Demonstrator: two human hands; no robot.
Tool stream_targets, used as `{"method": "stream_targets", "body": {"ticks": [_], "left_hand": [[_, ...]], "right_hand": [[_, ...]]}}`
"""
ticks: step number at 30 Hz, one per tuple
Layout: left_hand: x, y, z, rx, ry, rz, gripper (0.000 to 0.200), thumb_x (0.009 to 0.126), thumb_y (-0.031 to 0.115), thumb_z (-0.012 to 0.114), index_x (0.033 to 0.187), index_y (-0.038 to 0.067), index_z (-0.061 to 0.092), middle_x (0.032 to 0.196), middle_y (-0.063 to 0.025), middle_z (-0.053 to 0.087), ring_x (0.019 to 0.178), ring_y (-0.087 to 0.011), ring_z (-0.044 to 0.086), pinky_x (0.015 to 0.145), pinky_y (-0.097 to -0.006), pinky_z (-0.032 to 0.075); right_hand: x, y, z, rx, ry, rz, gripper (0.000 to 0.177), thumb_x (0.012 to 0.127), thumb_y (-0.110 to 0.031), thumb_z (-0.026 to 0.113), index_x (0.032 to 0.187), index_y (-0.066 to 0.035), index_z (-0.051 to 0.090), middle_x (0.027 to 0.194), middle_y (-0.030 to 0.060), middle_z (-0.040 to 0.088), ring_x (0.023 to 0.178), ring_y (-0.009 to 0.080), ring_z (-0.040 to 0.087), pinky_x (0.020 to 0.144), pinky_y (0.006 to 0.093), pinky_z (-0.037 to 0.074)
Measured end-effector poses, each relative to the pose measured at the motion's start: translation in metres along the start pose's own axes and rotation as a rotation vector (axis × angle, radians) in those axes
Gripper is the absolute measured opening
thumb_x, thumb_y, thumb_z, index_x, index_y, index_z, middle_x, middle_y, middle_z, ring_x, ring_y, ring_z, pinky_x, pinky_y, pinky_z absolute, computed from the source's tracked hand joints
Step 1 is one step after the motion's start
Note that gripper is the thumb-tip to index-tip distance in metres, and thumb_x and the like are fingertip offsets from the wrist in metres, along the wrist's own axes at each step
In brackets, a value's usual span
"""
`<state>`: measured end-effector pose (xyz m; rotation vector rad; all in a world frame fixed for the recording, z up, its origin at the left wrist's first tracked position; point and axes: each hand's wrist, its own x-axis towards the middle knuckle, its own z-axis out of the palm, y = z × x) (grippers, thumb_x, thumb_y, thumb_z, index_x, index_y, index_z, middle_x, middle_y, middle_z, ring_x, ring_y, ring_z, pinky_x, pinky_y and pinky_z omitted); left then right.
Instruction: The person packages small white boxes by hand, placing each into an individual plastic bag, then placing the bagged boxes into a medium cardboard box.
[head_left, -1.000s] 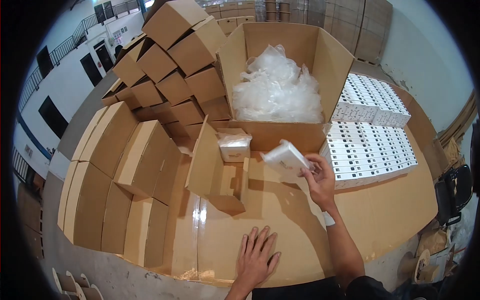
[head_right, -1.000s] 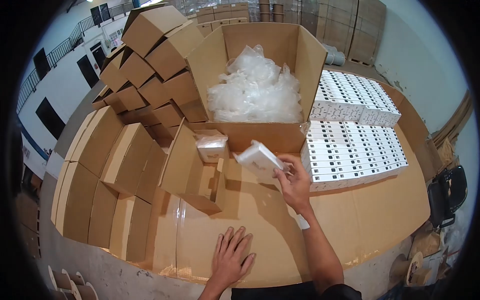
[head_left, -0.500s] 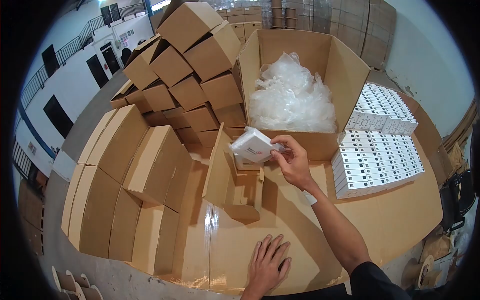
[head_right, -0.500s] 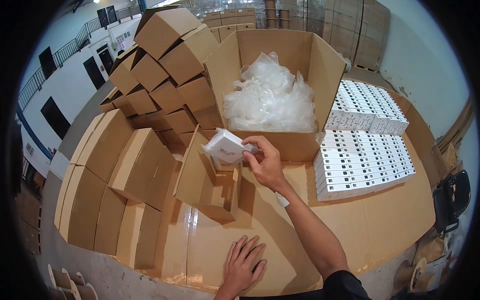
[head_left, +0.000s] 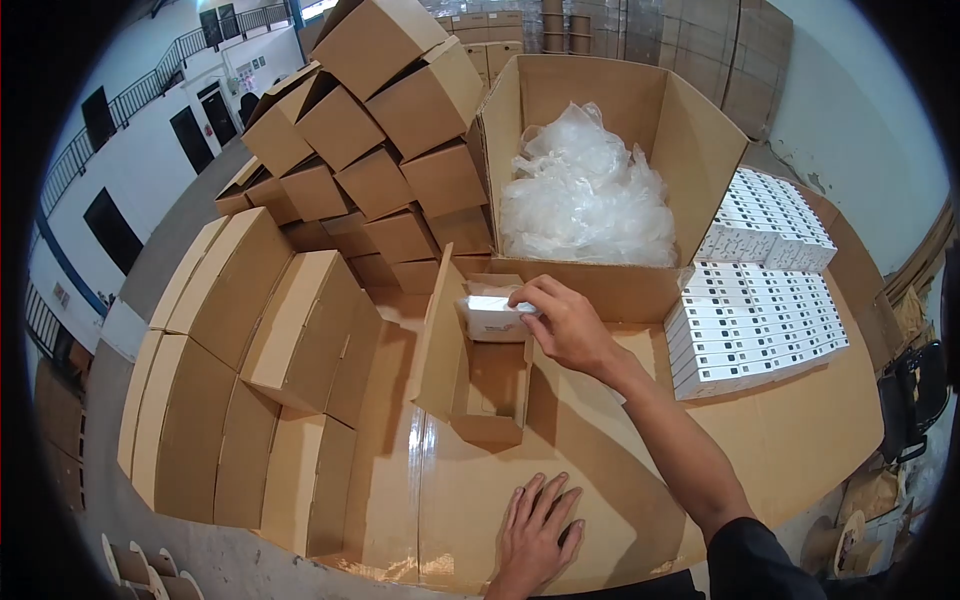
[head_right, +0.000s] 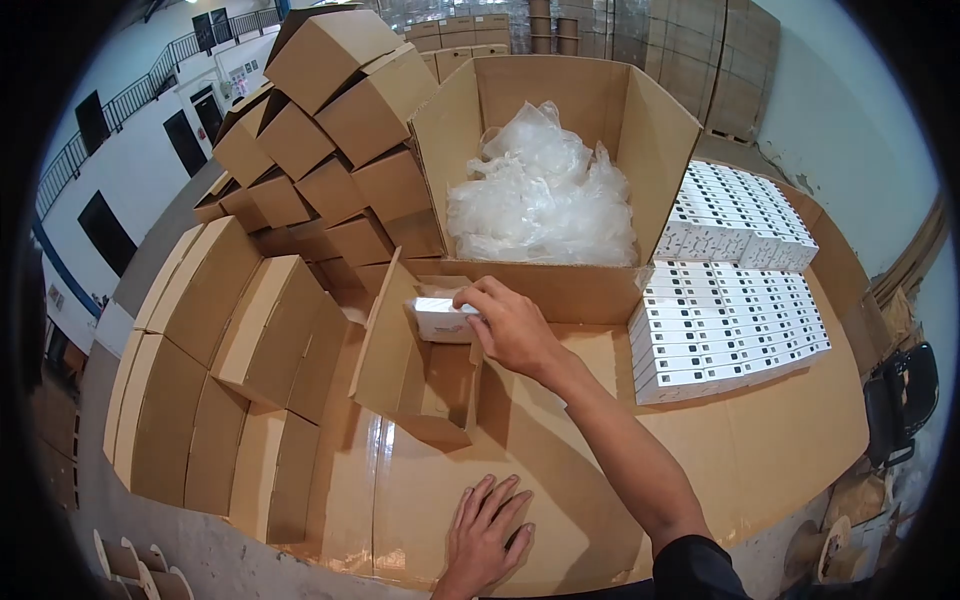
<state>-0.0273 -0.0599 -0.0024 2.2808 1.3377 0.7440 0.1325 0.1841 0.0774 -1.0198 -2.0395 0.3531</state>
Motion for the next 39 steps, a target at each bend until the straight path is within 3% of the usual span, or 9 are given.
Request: {"method": "stream_targets", "body": {"ticks": [8,14,20,24,25,30,32,36,39], "left_hand": [[0.000,0.000,0.001,-0.008,-0.010,-0.028,0.046,0.087,0.028,0.072,0.131,0.015,0.065,0.146,-0.0073,0.054,0.138,-0.0355,0.044,0.115,-0.0540,0.035],[0.001,0.001,0.000,-0.008,-0.022,-0.032,0.046,0.090,0.028,0.069,0.133,0.014,0.063,0.146,-0.0071,0.053,0.139,-0.0339,0.044,0.116,-0.0524,0.034],[0.000,0.001,-0.001,-0.015,-0.028,-0.038,0.046,0.089,0.028,0.070,0.133,0.015,0.063,0.146,-0.0069,0.053,0.139,-0.0341,0.044,0.116,-0.0528,0.033],[0.001,0.002,-0.001,-0.023,-0.025,-0.035,0.045,0.089,0.028,0.069,0.131,0.015,0.064,0.145,-0.0069,0.054,0.138,-0.0344,0.044,0.116,-0.0531,0.033],[0.002,0.003,-0.001,-0.035,-0.037,-0.010,0.045,0.089,0.028,0.069,0.131,0.015,0.064,0.145,-0.0069,0.054,0.138,-0.0344,0.044,0.116,-0.0531,0.033],[0.004,0.009,-0.001,0.009,-0.051,-0.061,0.043,0.085,0.027,0.073,0.126,0.015,0.066,0.144,-0.0077,0.054,0.139,-0.0374,0.043,0.117,-0.0541,0.031],[0.006,0.018,-0.006,0.021,-0.066,-0.003,0.044,0.085,0.025,0.073,0.126,0.012,0.063,0.143,-0.0109,0.053,0.139,-0.0388,0.042,0.118,-0.0535,0.030],[0.004,0.016,-0.003,0.050,-0.072,0.074,0.047,0.095,0.031,0.069,0.136,0.010,0.057,0.149,-0.0146,0.048,0.142,-0.0398,0.038,0.117,-0.0557,0.029],[0.017,0.021,0.005,0.168,-0.098,0.050,0.051,0.095,0.031,0.070,0.138,0.009,0.055,0.151,-0.0156,0.046,0.142,-0.0413,0.036,0.116,-0.0566,0.029]], "right_hand": [[0.006,0.006,0.017,-0.387,-0.020,-0.022,0.021,0.084,-0.011,0.073,0.104,-0.014,0.069,0.104,0.0077,0.064,0.102,0.0290,0.060,0.090,0.0430,0.050],[0.014,0.006,0.021,-0.496,-0.160,0.021,0.021,0.080,-0.014,0.078,0.099,-0.012,0.070,0.099,0.0084,0.064,0.099,0.0286,0.061,0.084,0.0426,0.049],[0.016,0.012,0.033,-0.541,-0.141,0.050,0.013,0.081,-0.020,0.078,0.087,-0.009,0.073,0.097,0.0086,0.064,0.100,0.0283,0.062,0.083,0.0437,0.049],[0.012,0.004,0.026,-0.474,-0.091,0.114,0.011,0.084,-0.019,0.076,0.086,-0.009,0.076,0.098,0.0097,0.064,0.100,0.0301,0.061,0.085,0.0450,0.050],[0.011,0.002,0.023,-0.391,-0.131,0.145,0.015,0.086,-0.020,0.074,0.095,-0.008,0.076,0.105,0.0117,0.063,0.102,0.0317,0.061,0.089,0.0457,0.050],[-0.031,-0.003,-0.006,-0.171,0.031,0.095,0.033,0.090,-0.019,0.071,0.120,-0.007,0.068,0.127,0.0169,0.056,0.112,0.0363,0.058,0.100,0.0464,0.047],[-0.057,-0.003,-0.029,-0.124,-0.043,0.069,0.040,0.091,-0.020,0.070,0.128,-0.008,0.061,0.134,0.0177,0.050,0.117,0.0368,0.055,0.103,0.0448,0.046],[-0.108,0.011,-0.091,-0.145,-0.267,0.109,0.031,0.093,-0.019,0.069,0.121,-0.008,0.063,0.127,0.0133,0.056,0.118,0.0351,0.055,0.102,0.0440,0.046],[-0.127,0.020,-0.162,-0.158,-0.214,0.177,0.023,0.092,-0.019,0.069,0.111,-0.006,0.068,0.109,0.0137,0.063,0.108,0.0355,0.061,0.094,0.0448,0.049]]}}
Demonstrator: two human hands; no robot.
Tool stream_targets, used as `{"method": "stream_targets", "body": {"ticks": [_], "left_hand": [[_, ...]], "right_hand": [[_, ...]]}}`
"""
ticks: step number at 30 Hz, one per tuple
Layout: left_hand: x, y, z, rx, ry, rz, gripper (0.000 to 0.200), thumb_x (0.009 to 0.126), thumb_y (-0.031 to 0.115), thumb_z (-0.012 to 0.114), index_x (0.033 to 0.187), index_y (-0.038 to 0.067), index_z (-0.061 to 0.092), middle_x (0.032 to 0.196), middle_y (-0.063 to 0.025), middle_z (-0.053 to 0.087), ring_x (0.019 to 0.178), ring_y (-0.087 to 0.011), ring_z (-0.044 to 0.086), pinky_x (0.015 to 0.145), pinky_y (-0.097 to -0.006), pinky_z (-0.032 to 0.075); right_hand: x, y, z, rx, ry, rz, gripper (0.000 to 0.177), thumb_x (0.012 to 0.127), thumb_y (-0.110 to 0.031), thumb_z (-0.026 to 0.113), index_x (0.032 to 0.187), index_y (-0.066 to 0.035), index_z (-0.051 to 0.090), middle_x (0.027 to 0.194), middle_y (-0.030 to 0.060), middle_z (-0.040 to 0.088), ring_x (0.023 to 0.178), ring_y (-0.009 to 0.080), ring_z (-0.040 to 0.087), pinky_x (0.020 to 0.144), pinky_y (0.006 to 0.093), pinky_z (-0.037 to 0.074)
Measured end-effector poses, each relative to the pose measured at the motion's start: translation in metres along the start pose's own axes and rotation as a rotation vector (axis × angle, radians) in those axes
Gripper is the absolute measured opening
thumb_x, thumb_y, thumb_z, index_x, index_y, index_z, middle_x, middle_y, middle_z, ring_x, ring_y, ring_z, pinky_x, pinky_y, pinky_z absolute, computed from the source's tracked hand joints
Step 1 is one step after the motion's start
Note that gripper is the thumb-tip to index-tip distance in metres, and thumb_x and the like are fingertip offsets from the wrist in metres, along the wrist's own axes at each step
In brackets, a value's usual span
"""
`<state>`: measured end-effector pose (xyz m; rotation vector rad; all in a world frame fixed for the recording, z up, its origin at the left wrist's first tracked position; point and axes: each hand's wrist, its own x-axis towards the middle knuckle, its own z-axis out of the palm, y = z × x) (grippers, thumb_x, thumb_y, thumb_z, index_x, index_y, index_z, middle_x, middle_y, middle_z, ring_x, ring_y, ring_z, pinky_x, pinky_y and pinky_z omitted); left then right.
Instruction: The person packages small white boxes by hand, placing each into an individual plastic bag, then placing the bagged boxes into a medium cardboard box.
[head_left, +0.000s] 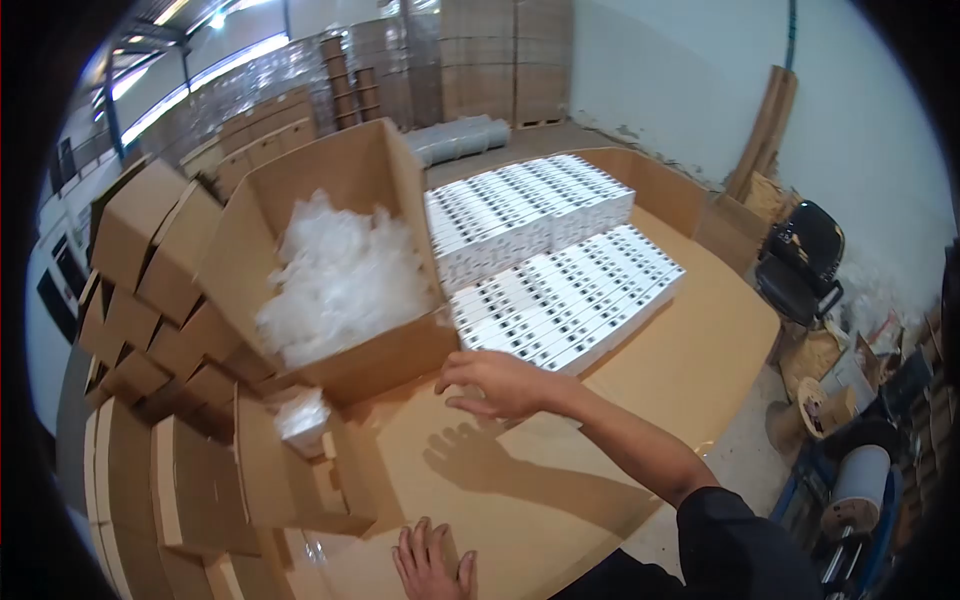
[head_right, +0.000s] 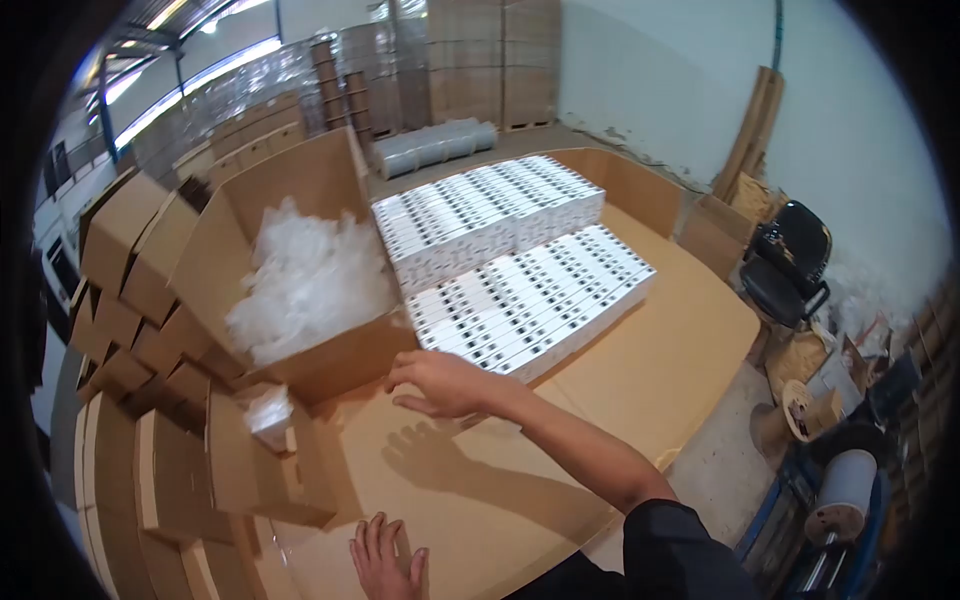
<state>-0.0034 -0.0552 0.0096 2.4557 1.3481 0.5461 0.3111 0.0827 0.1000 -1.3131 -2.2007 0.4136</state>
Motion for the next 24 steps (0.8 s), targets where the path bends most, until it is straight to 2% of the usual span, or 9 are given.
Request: {"method": "stream_targets", "body": {"ticks": [2,4,5,7,12,16,18,20,24], "left_hand": [[0.023,-0.009,0.018,0.004,0.029,0.080,0.051,0.095,0.032,0.069,0.138,0.008,0.055,0.151,-0.0161,0.046,0.142,-0.0412,0.036,0.116,-0.0564,0.029],[0.051,-0.006,0.025,-0.016,0.083,0.134,0.047,0.097,0.030,0.067,0.135,0.004,0.056,0.147,-0.0176,0.049,0.139,-0.0399,0.040,0.116,-0.0543,0.031],[0.068,-0.005,0.029,-0.015,0.083,0.155,0.047,0.097,0.030,0.067,0.135,0.004,0.056,0.147,-0.0176,0.049,0.139,-0.0399,0.040,0.116,-0.0543,0.031],[0.104,-0.005,0.036,-0.101,0.116,0.102,0.045,0.085,0.021,0.074,0.126,0.009,0.061,0.142,-0.0143,0.052,0.139,-0.0392,0.041,0.117,-0.0523,0.029],[0.161,-0.018,0.049,-0.107,0.154,0.093,0.042,0.086,0.016,0.074,0.124,0.005,0.059,0.140,-0.0158,0.053,0.138,-0.0387,0.041,0.117,-0.0498,0.029],[0.168,-0.012,0.047,-0.081,0.141,0.064,0.040,0.086,0.015,0.073,0.123,0.005,0.060,0.140,-0.0156,0.053,0.136,-0.0387,0.043,0.117,-0.0494,0.030],[0.168,-0.011,0.048,-0.060,0.130,0.060,0.039,0.086,0.014,0.072,0.123,0.006,0.060,0.139,-0.0155,0.054,0.136,-0.0389,0.043,0.117,-0.0493,0.030],[0.169,-0.019,0.048,0.034,0.121,0.148,0.043,0.099,0.029,0.065,0.133,0.003,0.058,0.144,-0.0180,0.052,0.137,-0.0385,0.043,0.116,-0.0518,0.033],[0.170,-0.019,0.051,0.037,0.116,0.134,0.041,0.099,0.027,0.064,0.133,0.003,0.058,0.143,-0.0181,0.053,0.135,-0.0379,0.045,0.115,-0.0499,0.035]], "right_hand": [[-0.013,0.025,-0.039,-0.062,0.080,0.074,0.018,0.092,-0.017,0.070,0.105,-0.005,0.070,0.101,0.0141,0.067,0.098,0.0360,0.065,0.088,0.0457,0.051],[-0.028,0.061,-0.071,-0.182,0.174,0.161,0.018,0.092,-0.015,0.068,0.107,-0.005,0.070,0.104,0.0149,0.067,0.098,0.0353,0.065,0.087,0.0451,0.051],[-0.035,0.087,-0.083,-0.249,0.215,0.229,0.018,0.093,-0.015,0.068,0.107,-0.005,0.070,0.104,0.0153,0.067,0.100,0.0347,0.065,0.088,0.0445,0.051],[-0.049,0.126,-0.107,-0.336,0.311,0.398,0.019,0.092,-0.015,0.067,0.109,-0.006,0.070,0.106,0.0153,0.066,0.105,0.0338,0.063,0.092,0.0437,0.051],[-0.064,0.196,-0.150,-0.471,0.495,0.591,0.039,0.089,-0.011,0.065,0.127,-0.007,0.060,0.127,0.0177,0.057,0.121,0.0360,0.055,0.099,0.0453,0.050],[-0.050,0.233,-0.170,-0.487,0.537,0.652,0.046,0.085,-0.006,0.066,0.130,-0.010,0.057,0.135,0.0183,0.049,0.125,0.0380,0.052,0.101,0.0476,0.049],[-0.048,0.238,-0.171,-0.479,0.583,0.611,0.045,0.084,-0.004,0.064,0.128,-0.009,0.058,0.133,0.0190,0.050,0.122,0.0390,0.054,0.099,0.0476,0.050],[-0.045,0.239,-0.170,-0.471,0.630,0.572,0.044,0.083,-0.003,0.062,0.126,-0.009,0.060,0.131,0.0197,0.051,0.118,0.0400,0.056,0.096,0.0477,0.052],[-0.048,0.256,-0.168,-0.597,0.679,0.490,0.039,0.082,0.001,0.063,0.120,-0.007,0.061,0.133,0.0188,0.050,0.118,0.0383,0.055,0.096,0.0470,0.051]]}}
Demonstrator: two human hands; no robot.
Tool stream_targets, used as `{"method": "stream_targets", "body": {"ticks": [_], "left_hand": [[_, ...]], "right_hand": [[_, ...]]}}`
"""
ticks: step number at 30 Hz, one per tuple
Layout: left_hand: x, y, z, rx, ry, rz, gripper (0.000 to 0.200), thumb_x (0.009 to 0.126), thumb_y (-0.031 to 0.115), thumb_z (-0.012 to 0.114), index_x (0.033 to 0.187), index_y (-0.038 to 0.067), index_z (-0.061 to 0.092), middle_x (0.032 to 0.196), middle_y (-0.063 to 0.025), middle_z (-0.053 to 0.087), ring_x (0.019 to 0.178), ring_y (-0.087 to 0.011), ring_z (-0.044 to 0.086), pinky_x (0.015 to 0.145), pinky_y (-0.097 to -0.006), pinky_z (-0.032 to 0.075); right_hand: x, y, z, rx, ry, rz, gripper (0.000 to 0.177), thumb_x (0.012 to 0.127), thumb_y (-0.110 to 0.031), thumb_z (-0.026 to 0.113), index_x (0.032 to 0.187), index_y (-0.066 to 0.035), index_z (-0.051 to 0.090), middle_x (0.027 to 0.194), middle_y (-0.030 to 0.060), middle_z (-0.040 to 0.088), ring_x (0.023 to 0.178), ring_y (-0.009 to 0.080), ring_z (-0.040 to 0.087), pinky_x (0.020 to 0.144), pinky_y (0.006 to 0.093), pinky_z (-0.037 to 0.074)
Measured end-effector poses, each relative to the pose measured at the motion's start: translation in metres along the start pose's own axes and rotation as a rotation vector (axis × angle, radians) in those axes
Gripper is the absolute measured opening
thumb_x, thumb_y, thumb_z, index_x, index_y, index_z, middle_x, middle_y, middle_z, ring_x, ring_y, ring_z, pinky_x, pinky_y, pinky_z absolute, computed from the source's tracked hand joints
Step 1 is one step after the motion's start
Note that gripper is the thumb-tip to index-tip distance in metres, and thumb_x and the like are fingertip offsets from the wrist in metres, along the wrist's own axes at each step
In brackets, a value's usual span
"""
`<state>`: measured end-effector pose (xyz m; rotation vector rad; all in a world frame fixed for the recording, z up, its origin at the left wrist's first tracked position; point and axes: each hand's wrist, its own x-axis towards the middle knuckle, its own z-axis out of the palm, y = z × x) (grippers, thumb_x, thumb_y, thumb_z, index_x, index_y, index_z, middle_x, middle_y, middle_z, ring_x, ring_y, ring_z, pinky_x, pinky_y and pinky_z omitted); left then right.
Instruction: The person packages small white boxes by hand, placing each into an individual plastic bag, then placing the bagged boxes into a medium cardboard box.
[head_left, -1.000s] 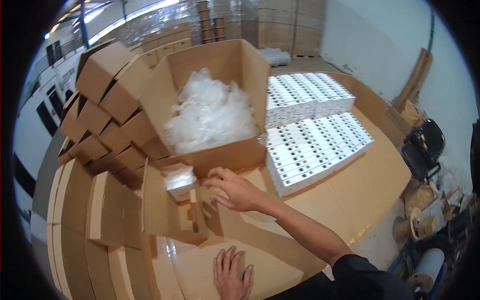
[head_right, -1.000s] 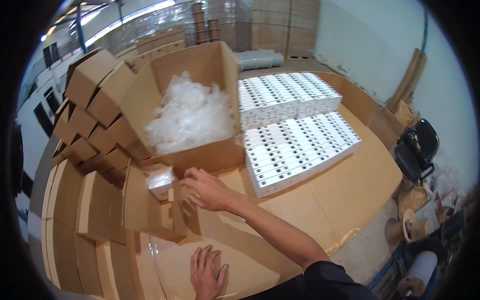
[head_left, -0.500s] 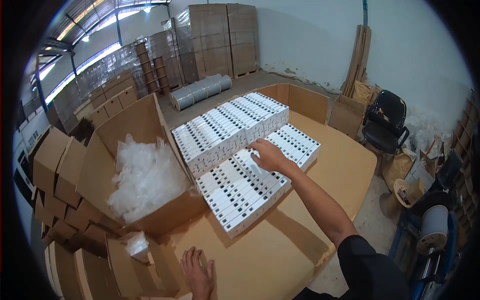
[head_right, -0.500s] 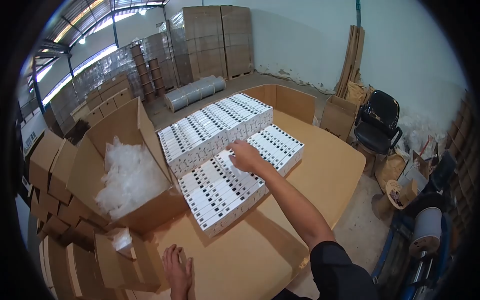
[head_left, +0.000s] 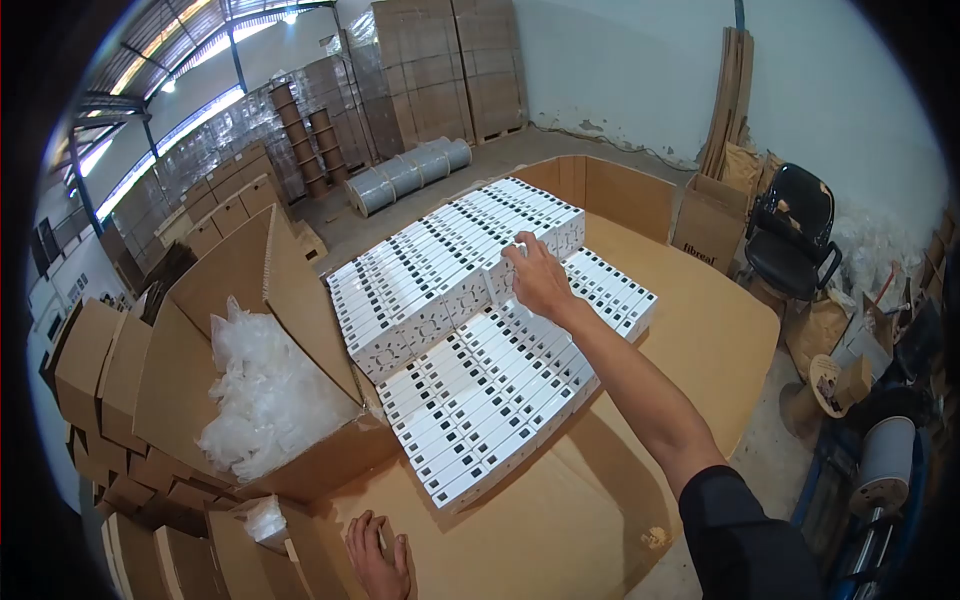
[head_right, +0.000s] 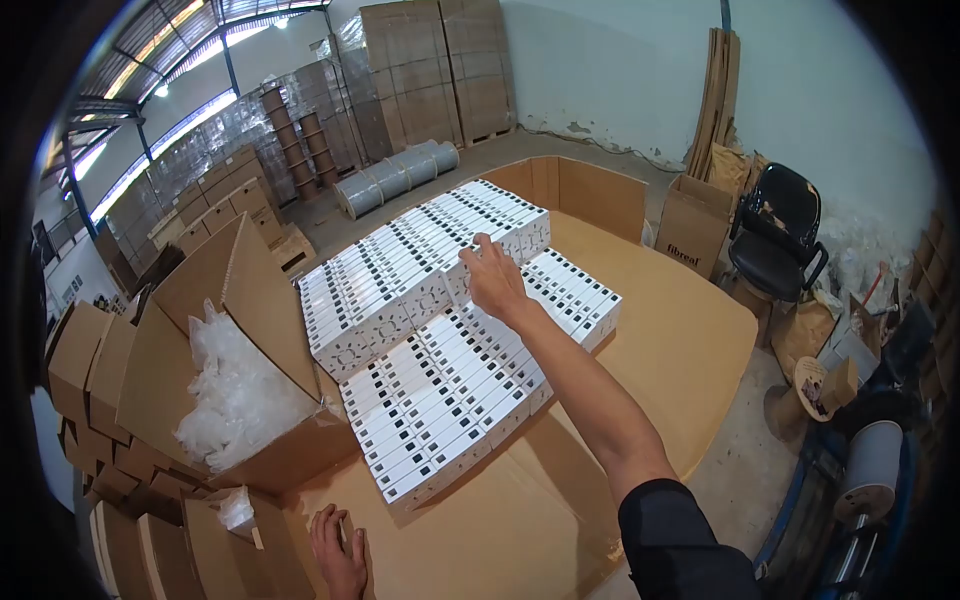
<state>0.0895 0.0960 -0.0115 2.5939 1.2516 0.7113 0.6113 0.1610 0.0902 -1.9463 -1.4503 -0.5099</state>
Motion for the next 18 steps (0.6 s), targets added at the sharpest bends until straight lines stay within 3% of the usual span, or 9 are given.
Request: {"method": "stream_targets", "body": {"ticks": [3,5,12,14,18], "left_hand": [[0.000,0.002,0.001,0.001,0.007,-0.007,0.041,0.100,0.027,0.063,0.133,0.004,0.058,0.144,-0.0180,0.052,0.135,-0.0379,0.046,0.114,-0.0493,0.036],[-0.001,-0.004,0.006,-0.028,0.015,-0.008,0.040,0.100,0.026,0.064,0.132,0.004,0.058,0.144,-0.0177,0.052,0.135,-0.0375,0.047,0.113,-0.0489,0.038],[-0.002,-0.001,0.006,-0.055,-0.037,-0.042,0.045,0.101,0.029,0.061,0.138,0.004,0.054,0.147,-0.0179,0.049,0.138,-0.0391,0.042,0.116,-0.0510,0.034],[0.001,0.013,0.002,-0.113,0.048,-0.088,0.038,0.087,0.013,0.071,0.122,0.006,0.060,0.139,-0.0158,0.054,0.135,-0.0393,0.044,0.116,-0.0496,0.031],[0.000,0.005,0.004,-0.073,0.040,-0.099,0.038,0.086,0.012,0.071,0.122,0.006,0.060,0.139,-0.0160,0.054,0.135,-0.0394,0.044,0.116,-0.0498,0.032]], "right_hand": [[0.000,0.006,0.002,-0.017,0.019,-0.031,0.040,0.080,0.005,0.065,0.118,-0.008,0.062,0.134,0.0175,0.050,0.121,0.0369,0.055,0.098,0.0459,0.050],[-0.002,0.007,-0.002,0.002,0.035,-0.086,0.031,0.085,0.002,0.060,0.113,-0.008,0.065,0.129,0.0183,0.054,0.114,0.0359,0.057,0.094,0.0462,0.051],[-0.016,0.015,-0.007,0.031,0.084,-0.140,0.034,0.084,0.004,0.062,0.115,-0.010,0.061,0.126,0.0153,0.056,0.116,0.0356,0.056,0.095,0.0445,0.050],[-0.018,0.017,-0.006,-0.002,0.119,-0.132,0.037,0.082,0.004,0.064,0.116,-0.010,0.061,0.123,0.0136,0.058,0.114,0.0352,0.056,0.095,0.0439,0.050],[-0.023,0.023,-0.011,-0.059,0.114,-0.152,0.037,0.080,0.003,0.064,0.115,-0.009,0.063,0.116,0.0111,0.062,0.107,0.0329,0.056,0.093,0.0426,0.050]]}}
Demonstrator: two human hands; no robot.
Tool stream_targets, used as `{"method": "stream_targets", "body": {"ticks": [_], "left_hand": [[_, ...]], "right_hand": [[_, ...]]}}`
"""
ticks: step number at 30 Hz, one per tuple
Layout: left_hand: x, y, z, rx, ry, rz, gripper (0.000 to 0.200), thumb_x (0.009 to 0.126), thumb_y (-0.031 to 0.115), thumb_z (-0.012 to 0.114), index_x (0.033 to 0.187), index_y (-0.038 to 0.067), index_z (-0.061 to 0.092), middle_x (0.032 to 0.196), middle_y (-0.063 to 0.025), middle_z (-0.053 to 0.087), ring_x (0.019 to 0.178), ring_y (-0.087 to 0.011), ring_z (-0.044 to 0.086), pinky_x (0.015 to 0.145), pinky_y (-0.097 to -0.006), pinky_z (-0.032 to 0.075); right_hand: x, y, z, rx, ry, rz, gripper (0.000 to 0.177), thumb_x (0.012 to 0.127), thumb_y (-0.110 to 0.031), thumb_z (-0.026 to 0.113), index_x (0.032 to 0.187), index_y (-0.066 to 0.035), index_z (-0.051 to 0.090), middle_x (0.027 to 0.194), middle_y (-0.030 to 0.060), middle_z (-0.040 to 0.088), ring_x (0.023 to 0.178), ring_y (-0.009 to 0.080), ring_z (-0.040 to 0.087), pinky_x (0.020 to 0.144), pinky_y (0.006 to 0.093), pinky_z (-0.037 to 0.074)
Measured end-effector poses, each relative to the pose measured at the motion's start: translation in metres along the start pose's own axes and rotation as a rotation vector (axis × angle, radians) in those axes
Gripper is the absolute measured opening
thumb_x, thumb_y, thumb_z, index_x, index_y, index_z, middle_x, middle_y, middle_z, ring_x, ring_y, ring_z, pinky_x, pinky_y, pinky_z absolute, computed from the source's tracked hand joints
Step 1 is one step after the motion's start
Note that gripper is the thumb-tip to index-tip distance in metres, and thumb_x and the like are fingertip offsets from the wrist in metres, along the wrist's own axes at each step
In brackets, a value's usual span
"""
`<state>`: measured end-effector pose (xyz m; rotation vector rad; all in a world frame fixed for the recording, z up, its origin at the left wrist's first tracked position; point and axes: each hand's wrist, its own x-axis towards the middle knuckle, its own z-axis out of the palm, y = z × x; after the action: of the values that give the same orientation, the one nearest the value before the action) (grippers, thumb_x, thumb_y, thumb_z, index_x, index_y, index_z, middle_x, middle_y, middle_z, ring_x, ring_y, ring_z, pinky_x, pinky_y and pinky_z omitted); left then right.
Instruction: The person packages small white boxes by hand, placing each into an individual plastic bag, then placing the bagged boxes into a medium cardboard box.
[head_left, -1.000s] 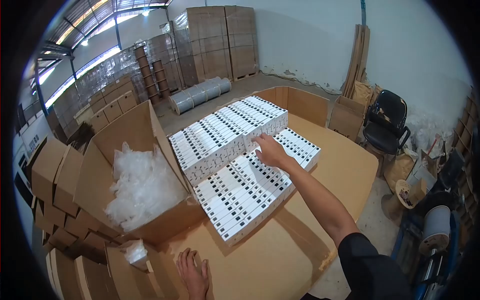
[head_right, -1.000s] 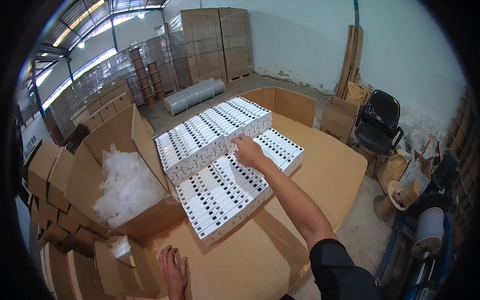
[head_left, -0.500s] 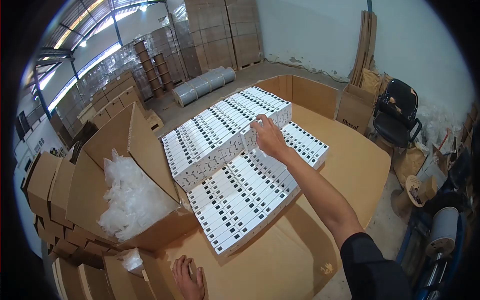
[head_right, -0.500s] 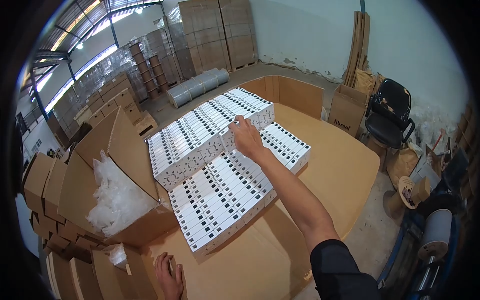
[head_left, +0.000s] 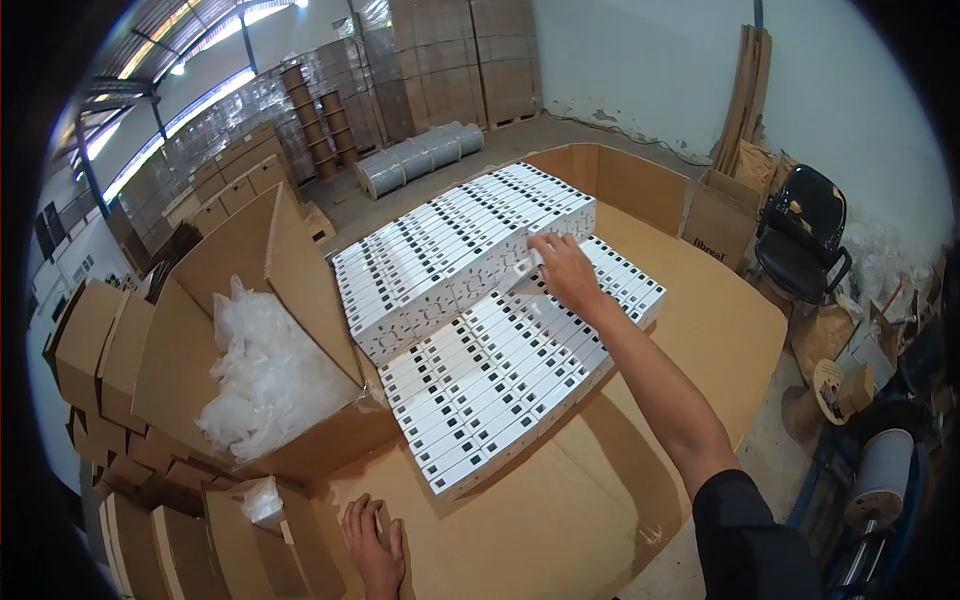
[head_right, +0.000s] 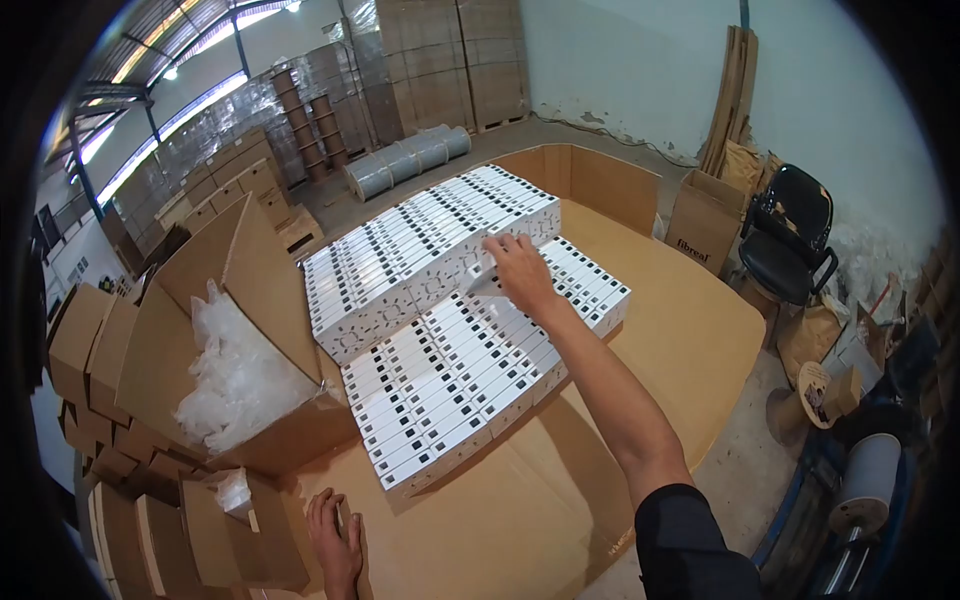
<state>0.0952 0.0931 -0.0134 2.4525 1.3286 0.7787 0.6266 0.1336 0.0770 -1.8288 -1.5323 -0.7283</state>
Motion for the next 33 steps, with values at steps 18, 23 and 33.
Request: {"method": "stream_targets", "body": {"ticks": [18,23,33], "left_hand": [[-0.005,-0.007,-0.007,-0.052,-0.040,-0.028,0.042,0.090,0.017,0.070,0.129,0.009,0.057,0.145,-0.0128,0.049,0.142,-0.0365,0.038,0.120,-0.0500,0.026],[-0.005,-0.010,-0.014,-0.114,-0.072,-0.001,0.043,0.091,0.019,0.069,0.131,0.008,0.057,0.149,-0.0118,0.048,0.143,-0.0360,0.037,0.121,-0.0501,0.025],[0.001,-0.011,-0.035,-0.496,0.022,-0.219,0.034,0.094,0.013,0.066,0.126,0.004,0.061,0.133,-0.0137,0.059,0.121,-0.0322,0.059,0.105,-0.0425,0.046]], "right_hand": [[-0.039,-0.144,-0.063,0.447,-0.032,0.227,0.032,0.092,-0.001,0.067,0.123,-0.007,0.064,0.111,0.0139,0.064,0.087,0.0298,0.068,0.072,0.0368,0.057],[-0.044,-0.204,-0.065,0.555,-0.094,0.210,0.030,0.091,0.002,0.067,0.121,-0.003,0.064,0.109,0.0136,0.064,0.087,0.0270,0.068,0.068,0.0326,0.059],[-0.059,-0.314,-0.063,0.730,-0.172,0.127,0.031,0.091,0.001,0.066,0.122,-0.006,0.064,0.107,0.0130,0.062,0.075,0.0249,0.066,0.064,0.0349,0.054]]}}
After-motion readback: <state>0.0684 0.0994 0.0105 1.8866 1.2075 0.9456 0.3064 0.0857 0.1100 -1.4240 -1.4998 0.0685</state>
